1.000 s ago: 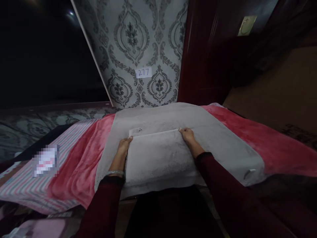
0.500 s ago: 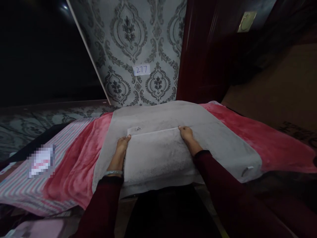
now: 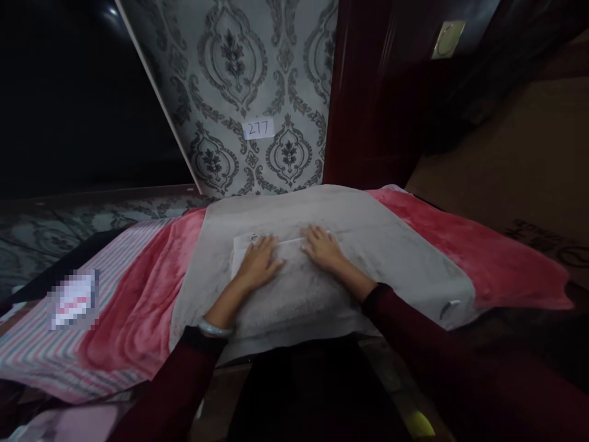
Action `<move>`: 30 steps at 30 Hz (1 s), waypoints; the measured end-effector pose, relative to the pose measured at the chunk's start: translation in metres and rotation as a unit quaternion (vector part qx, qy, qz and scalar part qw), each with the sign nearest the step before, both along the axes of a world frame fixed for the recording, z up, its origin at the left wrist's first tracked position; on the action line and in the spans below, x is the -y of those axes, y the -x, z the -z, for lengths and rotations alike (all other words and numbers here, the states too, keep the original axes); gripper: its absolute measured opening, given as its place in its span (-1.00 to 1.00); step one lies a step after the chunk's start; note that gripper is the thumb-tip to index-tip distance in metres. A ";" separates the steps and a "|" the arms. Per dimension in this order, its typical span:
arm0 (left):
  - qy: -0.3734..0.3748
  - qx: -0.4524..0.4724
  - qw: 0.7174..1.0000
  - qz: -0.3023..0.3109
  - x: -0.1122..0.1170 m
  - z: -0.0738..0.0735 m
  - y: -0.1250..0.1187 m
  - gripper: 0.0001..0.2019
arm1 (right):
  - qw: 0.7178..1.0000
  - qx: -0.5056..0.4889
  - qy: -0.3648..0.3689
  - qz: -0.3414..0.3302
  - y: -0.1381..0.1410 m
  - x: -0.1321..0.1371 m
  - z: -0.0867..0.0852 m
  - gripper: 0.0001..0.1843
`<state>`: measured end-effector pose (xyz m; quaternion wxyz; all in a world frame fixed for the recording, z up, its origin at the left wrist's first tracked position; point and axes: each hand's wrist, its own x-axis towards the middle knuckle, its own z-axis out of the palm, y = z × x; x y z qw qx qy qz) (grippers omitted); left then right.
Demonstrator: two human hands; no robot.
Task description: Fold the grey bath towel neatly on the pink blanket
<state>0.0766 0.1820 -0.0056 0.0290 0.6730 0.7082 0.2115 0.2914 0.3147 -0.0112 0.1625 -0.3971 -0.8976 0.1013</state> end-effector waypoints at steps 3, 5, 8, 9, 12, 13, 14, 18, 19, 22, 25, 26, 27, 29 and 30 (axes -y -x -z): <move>0.089 -0.057 0.994 0.031 -0.003 0.016 -0.025 -0.30 | 0.997 0.065 0.002 -0.047 0.004 0.016 0.011 -0.37; 0.108 -0.073 0.991 0.020 -0.002 0.022 -0.028 -0.30 | 0.996 0.078 0.005 -0.051 0.004 0.018 0.016 -0.37; 0.101 -0.085 0.991 -0.002 0.003 0.024 -0.017 -0.30 | 0.996 0.073 0.010 -0.050 0.000 0.011 0.019 -0.35; 0.096 -0.088 0.991 -0.012 0.006 0.023 -0.010 -0.31 | 0.996 0.070 0.013 -0.046 -0.003 0.007 0.019 -0.34; 0.090 -0.094 0.990 -0.055 0.016 0.021 0.013 -0.33 | 0.997 0.067 0.028 -0.017 -0.012 -0.006 0.019 -0.31; 0.092 -0.092 0.989 -0.070 0.021 0.021 0.020 -0.33 | 0.997 0.068 0.036 -0.004 -0.015 -0.009 0.019 -0.30; 0.095 -0.089 0.988 -0.084 0.025 0.021 0.026 -0.33 | 0.997 0.068 0.044 0.008 -0.018 -0.011 0.019 -0.30; 0.100 -0.063 0.985 -0.123 0.035 0.027 0.041 -0.32 | 0.996 0.051 0.056 0.046 -0.024 -0.014 0.018 -0.28; 0.091 -0.057 0.986 -0.130 0.036 0.030 0.042 -0.33 | 0.996 0.039 0.059 0.060 -0.024 -0.014 0.019 -0.28; 0.048 -0.033 0.987 -0.153 0.035 0.039 0.045 -0.36 | 0.992 -0.001 0.072 0.104 -0.024 -0.013 0.021 -0.27; 0.008 0.008 0.985 -0.173 0.034 0.046 0.048 -0.36 | 0.990 -0.033 0.063 0.121 -0.025 -0.016 0.024 -0.26; -0.004 0.023 0.984 -0.178 0.035 0.047 0.048 -0.37 | 0.989 -0.045 0.059 0.127 -0.026 -0.017 0.026 -0.26; -0.016 0.038 0.982 -0.182 0.036 0.048 0.048 -0.37 | 0.987 -0.057 0.058 0.135 -0.027 -0.019 0.027 -0.26; -0.049 0.062 0.979 -0.190 0.038 0.047 0.048 -0.36 | 0.981 -0.079 0.069 0.160 -0.029 -0.023 0.028 -0.28; -0.071 0.071 0.975 -0.200 0.039 0.046 0.047 -0.34 | 0.977 -0.087 0.079 0.176 -0.030 -0.025 0.028 -0.29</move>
